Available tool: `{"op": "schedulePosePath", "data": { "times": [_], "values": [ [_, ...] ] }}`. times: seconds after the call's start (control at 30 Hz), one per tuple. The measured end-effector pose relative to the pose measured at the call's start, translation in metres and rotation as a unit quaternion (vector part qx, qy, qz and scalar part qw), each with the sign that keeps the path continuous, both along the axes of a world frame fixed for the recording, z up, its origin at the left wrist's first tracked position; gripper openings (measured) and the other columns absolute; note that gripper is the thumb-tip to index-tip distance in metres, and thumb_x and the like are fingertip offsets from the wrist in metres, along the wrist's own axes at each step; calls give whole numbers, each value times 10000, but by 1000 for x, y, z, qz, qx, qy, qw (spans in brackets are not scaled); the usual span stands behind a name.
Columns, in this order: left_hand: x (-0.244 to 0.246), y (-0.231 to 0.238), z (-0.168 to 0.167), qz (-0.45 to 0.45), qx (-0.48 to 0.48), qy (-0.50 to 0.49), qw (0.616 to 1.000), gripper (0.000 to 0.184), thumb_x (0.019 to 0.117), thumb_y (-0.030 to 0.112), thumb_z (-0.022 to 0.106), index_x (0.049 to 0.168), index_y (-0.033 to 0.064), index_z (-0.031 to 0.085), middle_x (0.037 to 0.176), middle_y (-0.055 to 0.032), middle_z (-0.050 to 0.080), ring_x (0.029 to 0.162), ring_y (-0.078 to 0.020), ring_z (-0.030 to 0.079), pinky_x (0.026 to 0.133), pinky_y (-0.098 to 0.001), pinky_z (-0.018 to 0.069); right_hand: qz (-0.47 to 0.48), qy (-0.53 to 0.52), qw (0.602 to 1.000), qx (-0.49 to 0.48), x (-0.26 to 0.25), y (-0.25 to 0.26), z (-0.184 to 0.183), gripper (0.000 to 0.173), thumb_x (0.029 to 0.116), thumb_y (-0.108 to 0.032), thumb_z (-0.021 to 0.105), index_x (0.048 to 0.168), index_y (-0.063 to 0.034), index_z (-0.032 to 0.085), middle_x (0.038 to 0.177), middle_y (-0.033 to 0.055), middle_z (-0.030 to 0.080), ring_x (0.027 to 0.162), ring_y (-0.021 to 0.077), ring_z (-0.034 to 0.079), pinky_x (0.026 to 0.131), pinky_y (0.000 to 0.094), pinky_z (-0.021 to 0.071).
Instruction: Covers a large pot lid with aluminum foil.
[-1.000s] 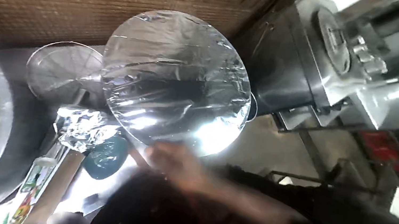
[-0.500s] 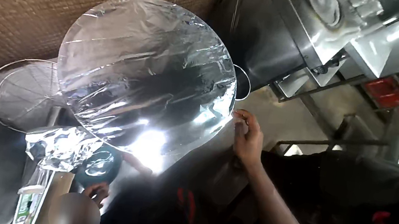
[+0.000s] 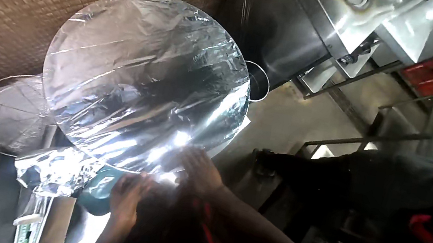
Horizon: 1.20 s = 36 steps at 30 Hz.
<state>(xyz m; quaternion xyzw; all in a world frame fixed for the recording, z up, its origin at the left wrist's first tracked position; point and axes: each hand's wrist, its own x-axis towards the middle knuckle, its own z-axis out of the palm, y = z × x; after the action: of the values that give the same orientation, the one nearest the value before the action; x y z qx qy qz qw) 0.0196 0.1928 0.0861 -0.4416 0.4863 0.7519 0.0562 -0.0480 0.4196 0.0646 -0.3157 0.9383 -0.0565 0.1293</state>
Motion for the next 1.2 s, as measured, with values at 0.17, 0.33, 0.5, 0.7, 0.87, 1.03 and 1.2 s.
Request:
{"op": "schedulePosePath", "data": {
  "times": [0.17,0.33,0.5,0.7,0.87,1.03,1.2],
  "values": [
    [-9,10,-1,-12,-41,-27,999,318,889,-16,754,1149,-53,575,937,-175,738,804,-260,760,688,-370,655,-64,26,997,31,-36,78,1,820,1019,-699,252,1610,-136,341,1688,38,288,1574,233,205,1272,522,185],
    [-12,15,-4,-9,-44,-24,999,294,894,-54,727,1143,-67,571,935,-176,732,793,-246,756,694,-359,652,-189,52,979,58,-77,137,2,788,1030,-640,308,1622,-119,304,1693,64,269,1570,277,217,1258,565,177],
    [-12,15,-7,-3,16,-17,1000,329,916,-65,689,1205,-61,532,951,-199,722,799,-276,748,706,-389,648,-167,61,984,-28,-57,69,20,826,1003,-647,403,1568,-44,392,1661,135,324,1558,319,242,1261,560,198],
    [-9,28,-25,-70,-32,6,997,248,879,-7,734,1094,-52,618,853,-156,691,675,-214,670,554,-356,571,88,-68,986,-125,13,-39,11,808,1002,-679,385,1591,-125,374,1650,81,365,1559,270,253,1270,550,166],
    [-13,32,-19,-48,23,-6,999,437,867,-13,777,1234,-78,548,956,-223,731,775,-303,743,666,-414,644,12,-4,1000,-26,0,12,-4,814,1008,-704,321,1591,-139,374,1660,66,346,1556,243,261,1268,527,204],
    [-20,40,-10,-43,37,-46,997,464,879,-10,768,1270,-66,525,949,-203,743,783,-284,756,671,-382,646,-47,78,996,7,-18,84,-4,810,1017,-671,325,1598,-108,358,1673,68,319,1558,247,259,1257,525,243],
    [-24,43,-10,-42,19,-45,998,433,866,-29,773,1235,-76,552,939,-200,747,776,-276,755,677,-371,644,-77,116,990,28,-34,132,-10,815,1017,-666,300,1603,-101,342,1673,65,320,1551,244,279,1248,517,258]
  ]
}}
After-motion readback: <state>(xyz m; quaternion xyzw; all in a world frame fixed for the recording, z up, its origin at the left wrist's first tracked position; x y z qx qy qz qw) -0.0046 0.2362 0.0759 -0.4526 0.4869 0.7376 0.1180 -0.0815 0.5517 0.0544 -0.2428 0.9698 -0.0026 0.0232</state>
